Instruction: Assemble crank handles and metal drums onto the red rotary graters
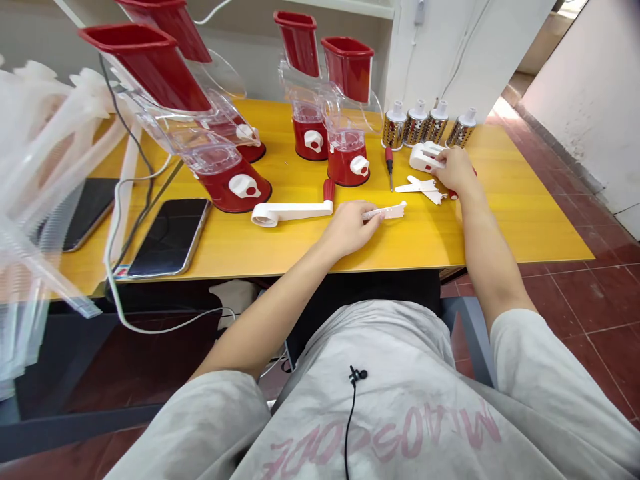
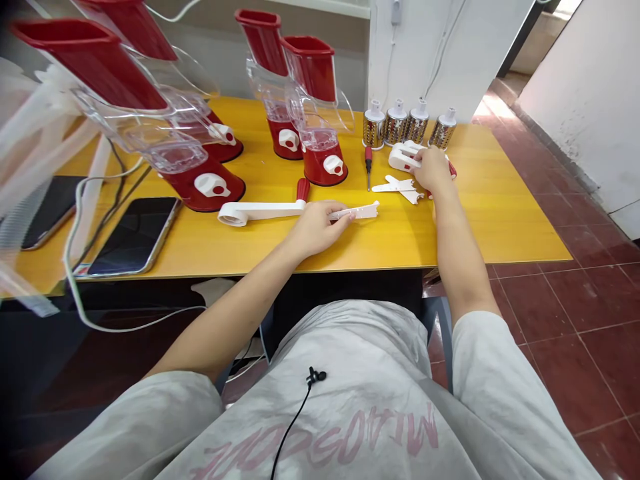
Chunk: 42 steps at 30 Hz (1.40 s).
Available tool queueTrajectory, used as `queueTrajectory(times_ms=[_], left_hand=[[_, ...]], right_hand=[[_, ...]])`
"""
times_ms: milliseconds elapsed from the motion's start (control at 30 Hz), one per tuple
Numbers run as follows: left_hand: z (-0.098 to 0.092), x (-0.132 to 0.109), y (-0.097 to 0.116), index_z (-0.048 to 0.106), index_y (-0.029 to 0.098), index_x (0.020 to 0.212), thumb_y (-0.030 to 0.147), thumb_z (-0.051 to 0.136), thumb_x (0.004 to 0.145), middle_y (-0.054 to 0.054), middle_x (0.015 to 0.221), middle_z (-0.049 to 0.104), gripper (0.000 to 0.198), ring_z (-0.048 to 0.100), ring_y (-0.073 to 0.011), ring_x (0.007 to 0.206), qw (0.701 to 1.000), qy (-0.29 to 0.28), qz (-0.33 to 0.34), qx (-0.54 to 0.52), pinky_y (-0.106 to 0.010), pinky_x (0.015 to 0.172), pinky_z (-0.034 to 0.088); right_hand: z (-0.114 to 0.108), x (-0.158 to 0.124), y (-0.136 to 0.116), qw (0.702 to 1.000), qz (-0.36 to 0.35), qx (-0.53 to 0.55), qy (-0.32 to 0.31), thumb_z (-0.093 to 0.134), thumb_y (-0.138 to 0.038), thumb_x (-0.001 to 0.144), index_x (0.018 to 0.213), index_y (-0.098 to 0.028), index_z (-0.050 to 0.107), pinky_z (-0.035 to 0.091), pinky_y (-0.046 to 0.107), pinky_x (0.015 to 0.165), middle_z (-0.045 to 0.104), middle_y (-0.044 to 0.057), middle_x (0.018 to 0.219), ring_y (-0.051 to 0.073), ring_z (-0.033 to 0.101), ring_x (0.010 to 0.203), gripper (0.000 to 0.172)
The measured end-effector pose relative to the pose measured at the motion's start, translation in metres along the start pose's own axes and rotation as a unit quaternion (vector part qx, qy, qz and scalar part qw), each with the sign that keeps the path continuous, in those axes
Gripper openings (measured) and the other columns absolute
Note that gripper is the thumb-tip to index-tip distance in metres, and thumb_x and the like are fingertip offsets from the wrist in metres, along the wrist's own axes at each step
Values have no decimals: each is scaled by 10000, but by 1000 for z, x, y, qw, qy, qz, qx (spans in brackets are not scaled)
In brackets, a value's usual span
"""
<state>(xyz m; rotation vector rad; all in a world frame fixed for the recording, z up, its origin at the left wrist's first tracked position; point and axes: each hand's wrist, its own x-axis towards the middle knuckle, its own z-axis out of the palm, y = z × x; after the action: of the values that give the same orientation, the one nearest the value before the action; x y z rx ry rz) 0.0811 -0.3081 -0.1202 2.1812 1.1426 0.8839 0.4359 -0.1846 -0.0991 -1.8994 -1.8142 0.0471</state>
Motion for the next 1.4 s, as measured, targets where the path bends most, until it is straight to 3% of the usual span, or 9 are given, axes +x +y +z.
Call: queueTrajectory(times_ms=[133,267,467,633,833,967,1067,1200,1400], left_hand=[[-1,3,-1,735,198,797,525,728,1020,-14,688,627,396,512,-171,655,984,71,-49,-159,-345,651,353],[-2,9,-4,863,202,955,702,944,877,-53,917,827,513,727,-183,870,915,113,-50,-385,-276,767,532],[9,12,7,881,276,1092,656,1115,742,-43,1352,894,568,813,-251,1373,786,98,-52,-608,-319,1124,611],[18,15,10,869,283,1079,631,1124,747,0,1185,882,545,831,-181,1078,750,125,-67,-646,-291,912,686],[18,14,5,851,233,1007,701,1100,750,31,850,762,589,685,-90,708,777,178,-57,-601,-215,709,657],[21,12,4,853,249,1255,729,1028,846,-69,1236,876,655,852,-217,1047,823,180,-29,-537,-318,903,735],[26,12,0,709,325,1588,605,1104,803,-128,1581,791,922,830,-337,1387,837,187,13,-514,-346,1000,733],[30,13,-7,395,410,1844,536,1138,773,-150,1607,775,1309,830,-385,1428,834,172,9,-525,-401,1037,741],[26,12,-6,572,359,1733,585,1084,835,-151,1753,686,1059,782,-425,1508,819,134,-18,-557,-482,1151,720]], right_hand=[[-30,-10,2,996,-29,55,58,867,-211,954,1149,-164,812,616,476,1101,816,146,1228,270,749,1121,209],[-38,-26,-24,965,-110,202,126,935,-416,914,1031,-242,741,626,432,862,800,76,1049,249,707,923,286],[15,-55,-114,909,-237,340,52,948,-588,914,1033,-247,666,574,372,811,678,19,982,193,600,864,458],[30,-80,-151,856,-245,452,-55,966,-722,899,1093,-262,683,586,349,764,705,43,1059,207,635,925,574],[27,-99,-167,802,-252,534,-87,880,-857,939,1045,-241,725,587,309,714,702,23,942,168,659,837,644],[28,-92,-165,780,-159,603,-45,837,-916,928,852,-252,636,454,271,550,600,-29,728,112,490,603,699],[27,-83,-153,745,-69,664,-5,830,-952,893,943,-273,649,440,265,520,712,-2,805,138,571,641,704],[22,-76,-135,710,25,703,6,857,-843,927,1055,-270,689,479,271,508,859,44,985,155,656,669,611],[17,-78,-131,685,50,726,-33,866,-676,991,1265,-279,773,382,230,429,851,-11,909,88,416,499,491]])
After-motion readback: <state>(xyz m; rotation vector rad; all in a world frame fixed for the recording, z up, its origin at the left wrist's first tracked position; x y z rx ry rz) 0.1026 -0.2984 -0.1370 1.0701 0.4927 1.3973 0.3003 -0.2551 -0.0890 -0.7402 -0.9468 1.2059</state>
